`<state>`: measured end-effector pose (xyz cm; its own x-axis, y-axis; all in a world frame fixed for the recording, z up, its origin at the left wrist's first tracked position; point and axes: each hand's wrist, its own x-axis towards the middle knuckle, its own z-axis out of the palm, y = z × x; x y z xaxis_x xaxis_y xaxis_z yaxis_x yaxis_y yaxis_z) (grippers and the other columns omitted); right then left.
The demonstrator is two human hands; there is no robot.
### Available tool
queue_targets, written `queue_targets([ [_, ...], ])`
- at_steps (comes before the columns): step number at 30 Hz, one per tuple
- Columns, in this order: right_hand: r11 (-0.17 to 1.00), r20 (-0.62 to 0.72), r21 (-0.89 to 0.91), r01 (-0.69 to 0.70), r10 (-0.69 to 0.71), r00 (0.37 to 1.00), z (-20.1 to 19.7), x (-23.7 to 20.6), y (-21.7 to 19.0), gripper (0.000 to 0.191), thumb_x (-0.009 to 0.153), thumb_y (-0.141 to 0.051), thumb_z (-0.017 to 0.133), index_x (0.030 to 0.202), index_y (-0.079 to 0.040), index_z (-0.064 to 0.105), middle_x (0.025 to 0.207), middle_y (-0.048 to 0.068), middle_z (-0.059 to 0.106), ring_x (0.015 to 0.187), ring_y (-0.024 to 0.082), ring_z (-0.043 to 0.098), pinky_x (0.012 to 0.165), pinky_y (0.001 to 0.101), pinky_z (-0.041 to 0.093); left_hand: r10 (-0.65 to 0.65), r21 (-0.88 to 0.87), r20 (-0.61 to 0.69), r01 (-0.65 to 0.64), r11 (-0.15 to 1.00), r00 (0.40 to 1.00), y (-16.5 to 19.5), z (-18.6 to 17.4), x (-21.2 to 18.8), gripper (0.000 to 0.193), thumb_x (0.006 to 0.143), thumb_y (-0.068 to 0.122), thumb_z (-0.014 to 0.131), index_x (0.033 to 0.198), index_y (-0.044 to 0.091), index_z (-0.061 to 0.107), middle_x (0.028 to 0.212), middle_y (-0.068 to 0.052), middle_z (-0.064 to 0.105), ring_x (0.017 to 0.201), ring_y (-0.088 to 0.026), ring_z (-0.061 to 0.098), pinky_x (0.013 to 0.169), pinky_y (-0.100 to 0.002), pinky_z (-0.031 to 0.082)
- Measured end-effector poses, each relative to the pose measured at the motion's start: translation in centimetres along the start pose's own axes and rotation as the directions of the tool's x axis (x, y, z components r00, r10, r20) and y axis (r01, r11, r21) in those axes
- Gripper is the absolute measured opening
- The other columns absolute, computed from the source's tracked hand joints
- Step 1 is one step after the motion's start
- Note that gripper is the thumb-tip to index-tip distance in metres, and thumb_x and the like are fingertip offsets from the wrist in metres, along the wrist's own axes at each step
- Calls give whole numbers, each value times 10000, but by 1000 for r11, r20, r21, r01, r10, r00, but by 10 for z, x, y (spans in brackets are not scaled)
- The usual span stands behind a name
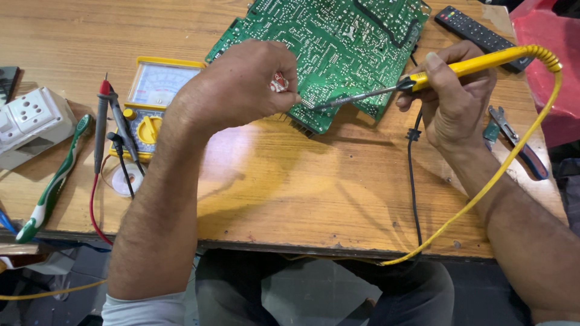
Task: The person positions a large green circuit board on a wooden workbench, holds a component against the board's edge, and uses a soldering iron to solder the component's pins to the board, working along the connection points while steadying the board with the other hand.
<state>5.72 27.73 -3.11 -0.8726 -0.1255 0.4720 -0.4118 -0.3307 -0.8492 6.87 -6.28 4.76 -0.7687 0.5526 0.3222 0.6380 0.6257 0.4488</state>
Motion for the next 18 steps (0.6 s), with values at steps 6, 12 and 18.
queue_targets([
  [6,1000,5,7,-2,2,1000,0,0,1,137,1169,-57,632,1097,-7,526,923,171,674,746,226,714,632,374,635,5,4,-9,-5,1000,1000,0,0,-1,163,832,157,816,838,49,693,897,-135,722,865,-320,702,746,-458,540],
  [12,1000,9,5,-8,8,1000,1,0,1,133,1171,-61,630,1101,-8,530,922,168,673,742,223,708,635,378,634,15,5,-16,-15,1000,1000,-1,0,-1,143,833,143,804,840,48,697,894,-134,726,874,-310,711,752,-456,549],
  [18,1000,7,6,-13,13,1000,1,0,1,128,1166,-62,632,1101,-13,534,923,163,671,744,225,710,637,382,635,-11,7,6,11,1000,1000,0,0,0,132,834,143,797,833,52,702,877,-132,723,848,-305,713,747,-453,549],
])
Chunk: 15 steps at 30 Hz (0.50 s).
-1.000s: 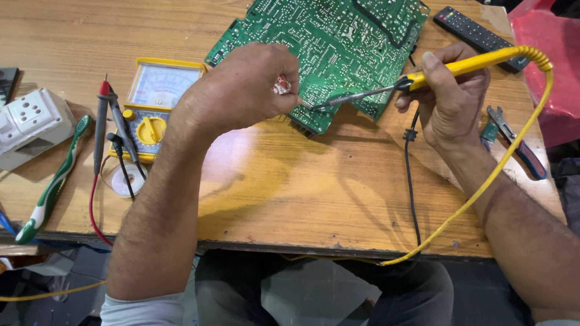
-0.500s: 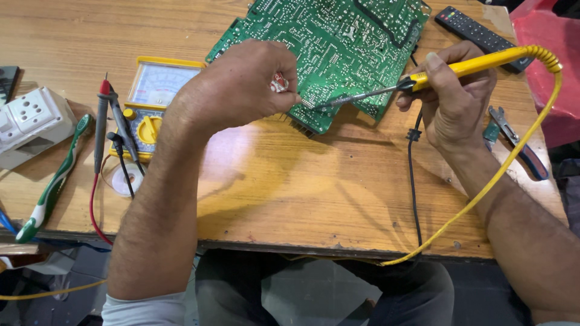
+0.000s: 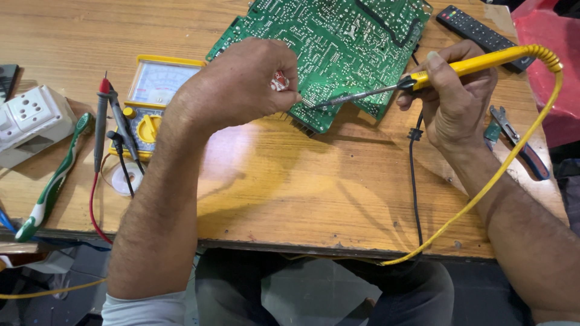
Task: The person positions a large green circuit board on a wooden workbench, holds a component against the board's edge, and uses a soldering iron to solder the component's pins to the board, working along the connection points while steadying the board with the other hand.
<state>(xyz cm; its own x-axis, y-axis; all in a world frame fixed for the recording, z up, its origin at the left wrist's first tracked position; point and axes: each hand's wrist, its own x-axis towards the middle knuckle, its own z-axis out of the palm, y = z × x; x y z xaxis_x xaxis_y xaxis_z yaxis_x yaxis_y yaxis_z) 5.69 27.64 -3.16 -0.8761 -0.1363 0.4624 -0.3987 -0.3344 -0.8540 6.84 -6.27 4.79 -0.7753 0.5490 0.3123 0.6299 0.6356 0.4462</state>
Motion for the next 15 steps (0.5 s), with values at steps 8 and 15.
queue_targets([
  [8,1000,-1,7,-1,1,1000,-1,1,2,127,1161,-58,631,1093,-12,534,917,166,675,738,230,715,625,382,637,-17,9,-10,17,1000,1000,1,0,-1,126,836,141,800,836,59,703,895,-123,719,856,-274,713,740,-445,550],
  [15,1000,-9,15,0,0,1000,-3,0,4,134,1170,-50,635,1100,-6,530,924,174,677,744,233,714,634,384,637,-25,7,0,25,1000,1000,-1,0,0,141,828,151,810,837,59,703,890,-127,720,857,-288,712,745,-450,546],
])
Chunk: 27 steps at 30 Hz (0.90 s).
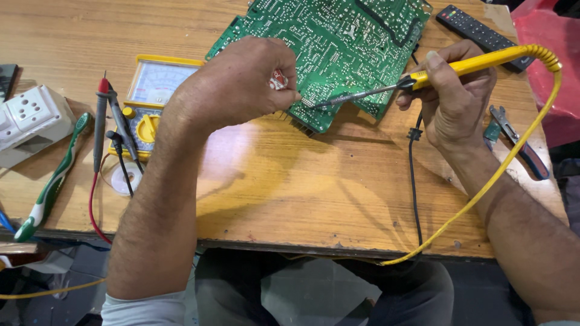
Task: The person positions a large green circuit board on a wooden workbench, holds a component against the board's edge, and uses a soldering iron to solder the component's pins to the board, working along the connection points while steadying the board with the other hand.
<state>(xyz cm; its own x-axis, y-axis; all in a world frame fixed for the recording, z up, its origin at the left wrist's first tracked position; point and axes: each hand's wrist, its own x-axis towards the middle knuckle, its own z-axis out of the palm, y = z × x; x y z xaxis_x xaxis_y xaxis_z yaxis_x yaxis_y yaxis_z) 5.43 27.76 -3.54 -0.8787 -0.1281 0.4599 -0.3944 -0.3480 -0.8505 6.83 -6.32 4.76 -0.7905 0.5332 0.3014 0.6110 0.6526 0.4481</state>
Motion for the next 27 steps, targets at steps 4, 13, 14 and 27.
queue_targets([
  [4,1000,-2,1,4,-4,1000,-2,1,-2,143,1175,-47,633,1100,-6,518,930,183,679,739,239,713,628,386,635,38,-6,-19,-38,999,999,-1,0,0,138,827,140,809,841,52,703,898,-137,722,866,-305,711,752,-455,547],
  [13,1000,-2,5,3,-3,1000,0,0,-2,139,1166,-44,628,1097,-7,513,921,180,678,727,243,713,623,387,636,30,-26,-13,-30,999,999,-1,-1,-2,125,832,131,792,845,52,695,898,-131,725,876,-299,719,758,-448,551],
  [14,1000,0,0,4,-4,1000,0,0,-2,140,1169,-45,629,1099,-6,514,917,179,677,730,242,714,626,387,636,32,-25,-13,-32,999,999,-1,-2,-2,129,833,132,795,840,50,695,897,-134,723,875,-302,717,758,-450,550],
  [27,1000,15,-3,-1,1,1000,2,1,-1,133,1176,-54,627,1089,-19,532,911,171,679,731,228,712,630,381,635,21,-4,-7,-21,1000,1000,0,-1,-1,148,834,151,812,834,52,702,892,-135,722,872,-297,715,750,-454,550],
])
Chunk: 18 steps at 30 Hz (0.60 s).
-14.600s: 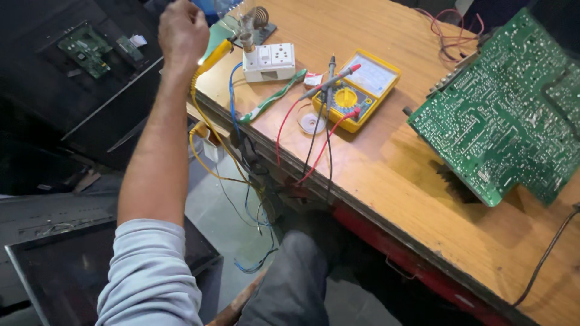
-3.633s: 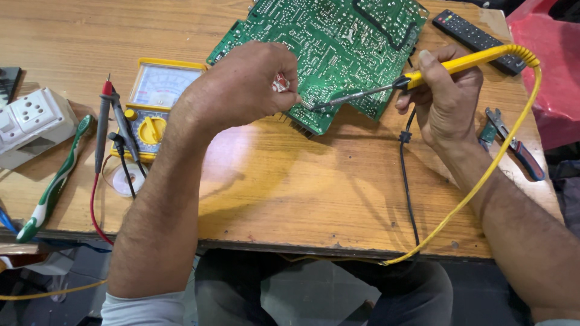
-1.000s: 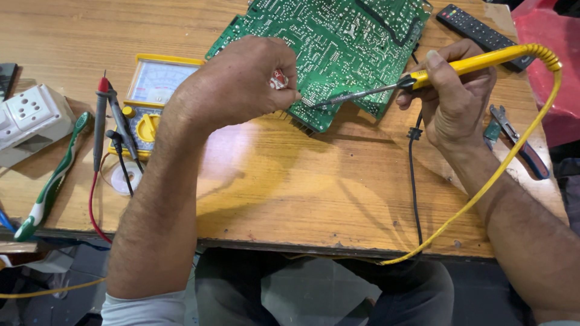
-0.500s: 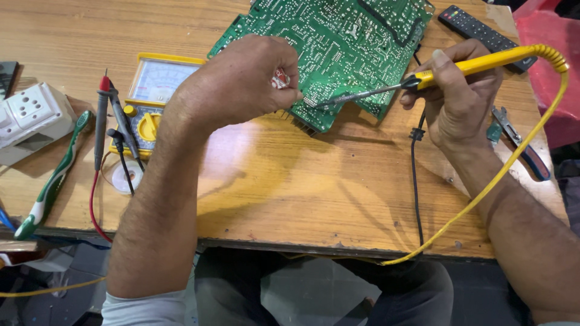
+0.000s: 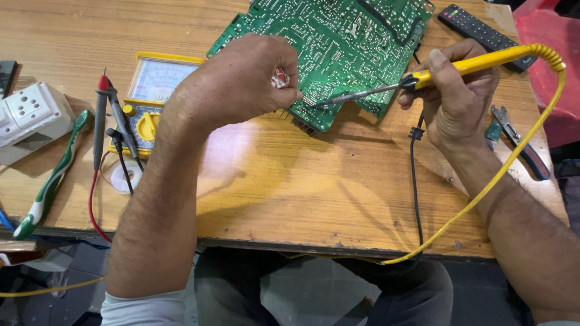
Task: The person positions a large green circuit board on a wooden workbench, holds a component against the board's edge, and uses a soldering iron to solder the component's pins to the board, working along the connection points while steadying the board with the other hand.
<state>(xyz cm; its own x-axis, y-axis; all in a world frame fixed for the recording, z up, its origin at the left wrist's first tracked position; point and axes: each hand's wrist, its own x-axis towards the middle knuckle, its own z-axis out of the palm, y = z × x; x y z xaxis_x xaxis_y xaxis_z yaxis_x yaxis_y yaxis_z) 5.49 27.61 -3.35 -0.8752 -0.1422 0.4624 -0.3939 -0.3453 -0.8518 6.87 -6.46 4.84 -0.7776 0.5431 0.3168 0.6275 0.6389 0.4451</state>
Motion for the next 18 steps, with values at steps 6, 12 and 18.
queue_targets([
  [6,1000,-15,-2,2,-2,1000,-1,0,0,130,1173,-47,624,1093,-11,529,922,178,681,735,236,712,630,385,633,-14,-6,11,14,1000,1000,0,0,1,148,839,159,805,835,53,702,890,-134,725,868,-292,721,754,-449,554],
  [12,1000,-39,14,4,-3,999,-3,0,-2,152,1168,-50,642,1097,0,517,939,183,677,739,247,709,633,394,635,12,-4,-17,-13,1000,1000,-1,0,-1,150,845,150,804,835,47,695,890,-139,726,877,-303,718,760,-457,548],
  [18,1000,-31,1,0,0,1000,-2,-1,-1,156,1171,-50,643,1096,-3,514,930,186,674,737,248,707,630,394,632,8,-2,-14,-8,1000,1000,-1,0,-1,156,827,145,804,839,42,687,903,-140,723,880,-319,704,765,-460,545],
])
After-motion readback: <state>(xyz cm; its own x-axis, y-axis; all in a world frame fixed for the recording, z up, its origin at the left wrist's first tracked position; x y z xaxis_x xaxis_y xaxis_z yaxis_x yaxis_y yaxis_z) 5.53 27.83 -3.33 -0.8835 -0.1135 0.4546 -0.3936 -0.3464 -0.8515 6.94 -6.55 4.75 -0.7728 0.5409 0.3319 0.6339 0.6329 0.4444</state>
